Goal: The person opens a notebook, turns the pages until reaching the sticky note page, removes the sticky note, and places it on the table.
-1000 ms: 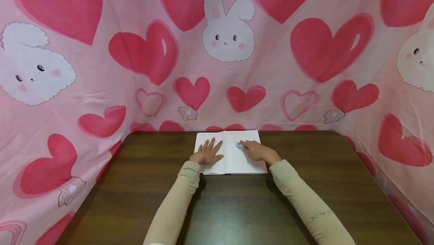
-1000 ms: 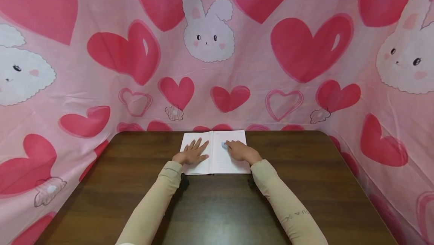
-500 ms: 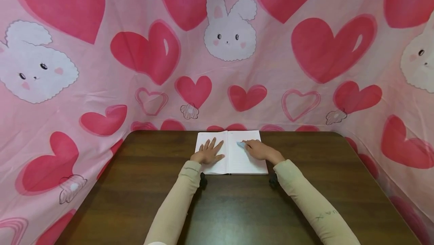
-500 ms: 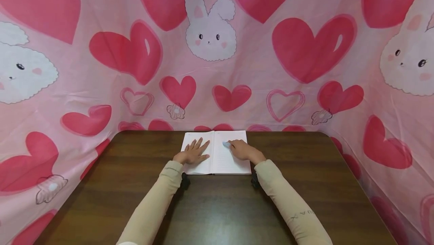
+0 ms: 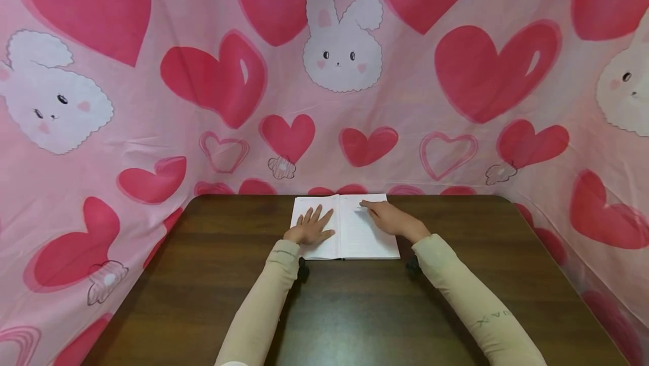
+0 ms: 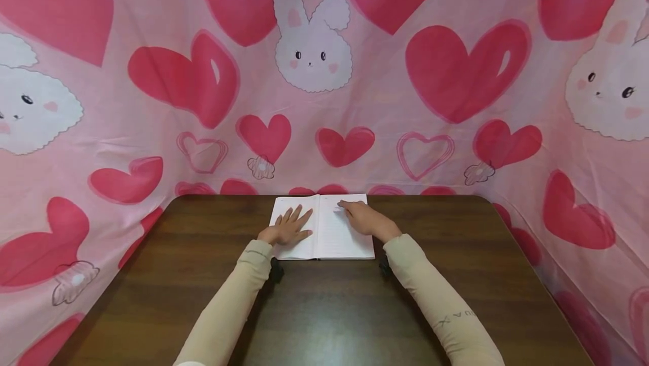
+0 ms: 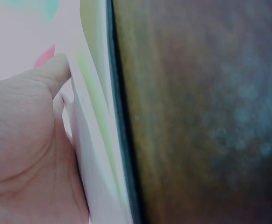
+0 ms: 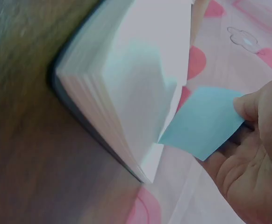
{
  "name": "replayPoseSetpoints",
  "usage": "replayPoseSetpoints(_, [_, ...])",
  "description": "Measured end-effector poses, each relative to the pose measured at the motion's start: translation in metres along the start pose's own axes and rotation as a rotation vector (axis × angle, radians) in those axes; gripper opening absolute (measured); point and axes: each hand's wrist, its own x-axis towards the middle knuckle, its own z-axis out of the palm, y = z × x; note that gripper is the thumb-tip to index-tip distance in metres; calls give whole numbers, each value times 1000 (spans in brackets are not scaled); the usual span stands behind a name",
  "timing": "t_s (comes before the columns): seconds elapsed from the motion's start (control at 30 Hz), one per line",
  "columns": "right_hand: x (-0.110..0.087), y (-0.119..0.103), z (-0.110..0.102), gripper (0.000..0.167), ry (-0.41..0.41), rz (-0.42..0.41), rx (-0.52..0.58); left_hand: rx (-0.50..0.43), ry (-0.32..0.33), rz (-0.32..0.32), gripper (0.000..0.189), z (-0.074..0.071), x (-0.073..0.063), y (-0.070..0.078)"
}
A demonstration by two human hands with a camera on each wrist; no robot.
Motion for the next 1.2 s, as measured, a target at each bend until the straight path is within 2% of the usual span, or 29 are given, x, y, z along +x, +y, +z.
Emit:
replayPoseSetpoints(0.3, [-15,6,-16,44,52,68,-96,-21,-6,-8,71,9,10,-10])
replayPoseSetpoints(0.4, [-23,14,-19,41,85,64,-143,-23,5,-5,71,13,15,-15])
replayPoseSetpoints(0.53, [-30,27,-23,35,137,19,-198,-21,-1,-8,71,16,18,-19])
replayPoseSetpoints(0.63, [-36,36,-24,35,144,32,-228,-28,3,-6,72,16,17,-19])
replayPoseSetpoints(0.73, [-42,41,-23,37,94,72,-254,-30,9,-3,72,15,15,-19])
replayPoseSetpoints(0.9, [-48,46,-14,39,-39,110,-257,-21,7,-3,72,14,13,-20])
replayPoseSetpoints(1.07, [-51,46,-5,44,-95,126,-211,-23,1,-7,73,17,13,-23])
replayPoseSetpoints(1.2, [-53,44,-4,53,-127,178,-149,-23,0,-8,72,14,10,-21])
